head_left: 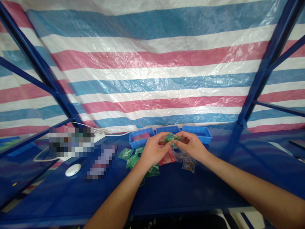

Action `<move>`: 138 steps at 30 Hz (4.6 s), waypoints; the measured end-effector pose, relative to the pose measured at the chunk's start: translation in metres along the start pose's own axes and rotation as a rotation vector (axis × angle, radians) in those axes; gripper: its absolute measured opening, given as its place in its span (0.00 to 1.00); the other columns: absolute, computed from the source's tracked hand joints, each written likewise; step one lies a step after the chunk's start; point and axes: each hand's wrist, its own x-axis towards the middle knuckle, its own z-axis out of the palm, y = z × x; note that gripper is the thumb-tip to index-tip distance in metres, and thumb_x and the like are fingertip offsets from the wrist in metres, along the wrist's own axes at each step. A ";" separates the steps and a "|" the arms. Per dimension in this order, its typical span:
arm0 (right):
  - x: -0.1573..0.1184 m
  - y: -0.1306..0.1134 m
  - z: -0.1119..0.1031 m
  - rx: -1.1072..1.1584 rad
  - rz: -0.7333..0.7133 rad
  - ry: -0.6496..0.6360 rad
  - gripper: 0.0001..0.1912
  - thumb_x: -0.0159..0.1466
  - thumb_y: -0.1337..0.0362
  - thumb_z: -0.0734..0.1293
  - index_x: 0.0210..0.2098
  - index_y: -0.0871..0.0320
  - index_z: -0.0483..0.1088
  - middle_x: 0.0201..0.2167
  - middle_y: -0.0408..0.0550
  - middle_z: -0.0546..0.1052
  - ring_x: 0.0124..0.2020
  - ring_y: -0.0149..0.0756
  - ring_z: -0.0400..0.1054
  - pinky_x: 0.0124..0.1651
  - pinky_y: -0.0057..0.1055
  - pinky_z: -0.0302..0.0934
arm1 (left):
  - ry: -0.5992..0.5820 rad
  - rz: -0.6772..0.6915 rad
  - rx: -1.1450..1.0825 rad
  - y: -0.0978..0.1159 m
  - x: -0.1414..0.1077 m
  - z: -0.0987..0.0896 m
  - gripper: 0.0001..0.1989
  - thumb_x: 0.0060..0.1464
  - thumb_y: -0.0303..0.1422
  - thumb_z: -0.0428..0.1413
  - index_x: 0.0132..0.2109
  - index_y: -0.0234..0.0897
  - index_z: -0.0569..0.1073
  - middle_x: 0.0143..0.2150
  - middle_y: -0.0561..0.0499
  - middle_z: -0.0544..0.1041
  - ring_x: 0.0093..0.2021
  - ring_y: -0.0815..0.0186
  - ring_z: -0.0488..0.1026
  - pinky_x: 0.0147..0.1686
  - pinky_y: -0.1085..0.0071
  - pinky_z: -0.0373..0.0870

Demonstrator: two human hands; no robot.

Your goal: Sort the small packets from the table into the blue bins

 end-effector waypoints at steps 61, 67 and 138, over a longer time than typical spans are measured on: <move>-0.001 -0.012 -0.001 0.079 0.065 -0.075 0.15 0.61 0.51 0.74 0.39 0.54 0.73 0.34 0.43 0.78 0.25 0.31 0.68 0.29 0.31 0.66 | 0.049 -0.039 -0.197 -0.014 0.004 0.002 0.22 0.55 0.36 0.66 0.56 0.37 0.73 0.46 0.45 0.80 0.46 0.62 0.78 0.46 0.68 0.75; -0.002 -0.006 -0.003 0.025 0.073 -0.045 0.17 0.60 0.51 0.75 0.41 0.55 0.73 0.34 0.44 0.78 0.26 0.32 0.70 0.30 0.32 0.70 | 0.068 0.001 -0.063 -0.016 0.001 0.005 0.22 0.55 0.34 0.65 0.56 0.37 0.74 0.42 0.46 0.80 0.41 0.63 0.79 0.45 0.66 0.77; -0.004 -0.011 -0.004 -0.400 -0.284 0.071 0.06 0.65 0.59 0.70 0.41 0.52 0.74 0.42 0.51 0.75 0.44 0.45 0.71 0.45 0.42 0.71 | 0.000 -0.181 -0.419 -0.011 0.000 0.015 0.25 0.56 0.41 0.65 0.57 0.35 0.73 0.53 0.42 0.80 0.54 0.57 0.77 0.56 0.61 0.72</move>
